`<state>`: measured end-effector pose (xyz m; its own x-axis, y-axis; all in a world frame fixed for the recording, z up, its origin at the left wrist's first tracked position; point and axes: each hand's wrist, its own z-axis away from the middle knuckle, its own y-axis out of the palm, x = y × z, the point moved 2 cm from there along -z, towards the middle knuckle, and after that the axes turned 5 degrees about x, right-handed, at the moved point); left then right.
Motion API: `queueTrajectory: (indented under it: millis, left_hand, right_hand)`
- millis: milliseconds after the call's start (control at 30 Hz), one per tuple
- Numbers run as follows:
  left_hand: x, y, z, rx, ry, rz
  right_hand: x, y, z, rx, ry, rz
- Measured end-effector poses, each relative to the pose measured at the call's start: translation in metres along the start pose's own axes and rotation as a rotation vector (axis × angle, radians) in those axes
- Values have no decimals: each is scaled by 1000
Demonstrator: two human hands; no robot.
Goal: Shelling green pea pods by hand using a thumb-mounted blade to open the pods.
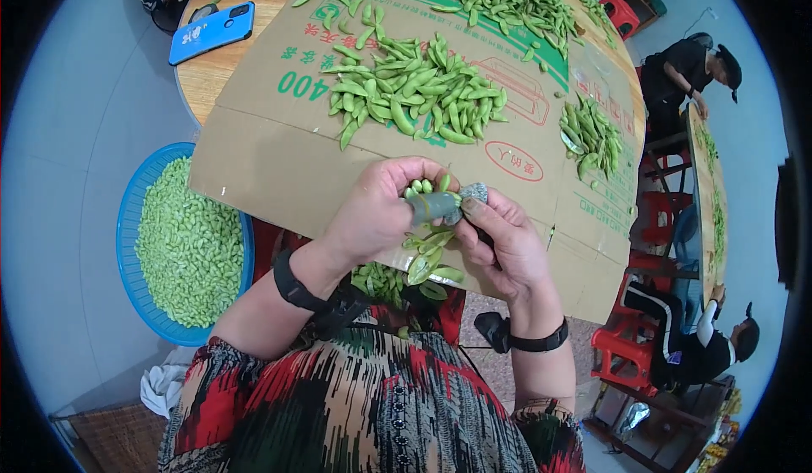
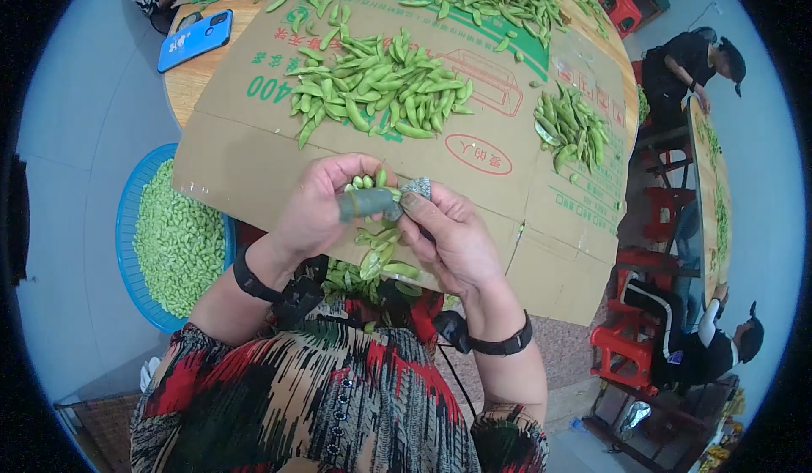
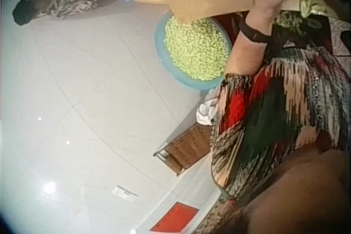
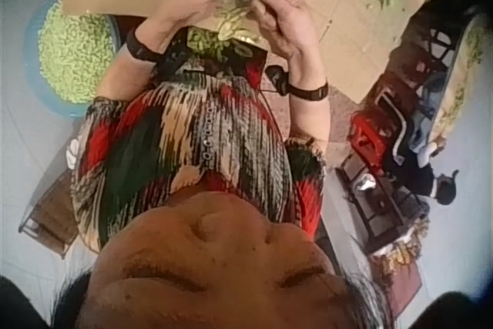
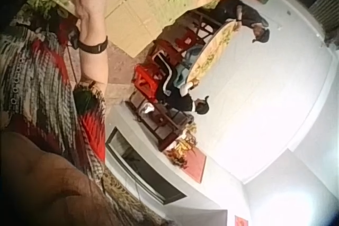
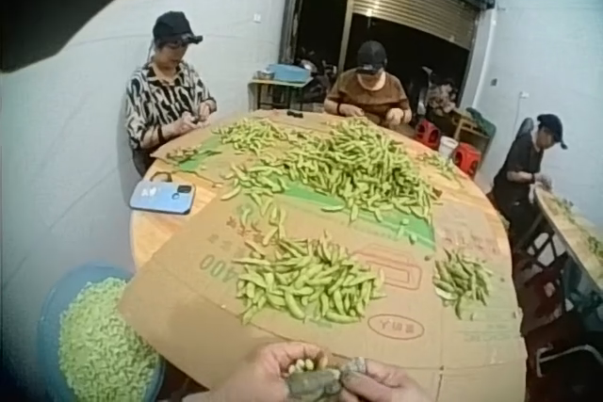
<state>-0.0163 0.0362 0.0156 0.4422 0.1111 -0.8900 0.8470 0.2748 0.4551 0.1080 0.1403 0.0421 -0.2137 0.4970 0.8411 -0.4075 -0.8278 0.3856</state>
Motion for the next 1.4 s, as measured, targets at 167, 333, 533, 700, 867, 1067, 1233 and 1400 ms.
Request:
queueTrajectory:
  millis: [167, 333, 533, 700, 867, 1067, 1233, 1400]
  left_hand:
    - [6, -5, -4, 48, -63, 285]
    - [-3, 2, -6, -75, 181, -772]
    - [5, 0, -8, 22, 276, -629]
    - [-1, -2, -8, 227, -39, 243]
    - [4, -7, -7, 342, -92, 638]
    - [8, -10, -4, -9, -3, 187]
    - [16, -7, -3, 39, 84, 246]
    - [15, -11, 0, -89, 101, 222]
  right_hand:
    - [-8, -7, -8, 3, 11, 140]
    - [13, -7, -12, -281, -236, 610]
    - [13, -8, -19, -82, -143, 364]
    - [1, -6, -14, 53, -149, -88]
    - [-10, 3, -14, 97, -237, -238]
    - [-4, 6, -14, -126, -370, -271]
    - [-23, 12, -19, -235, -305, -298]
    - [-19, 15, -6, -53, -121, -3]
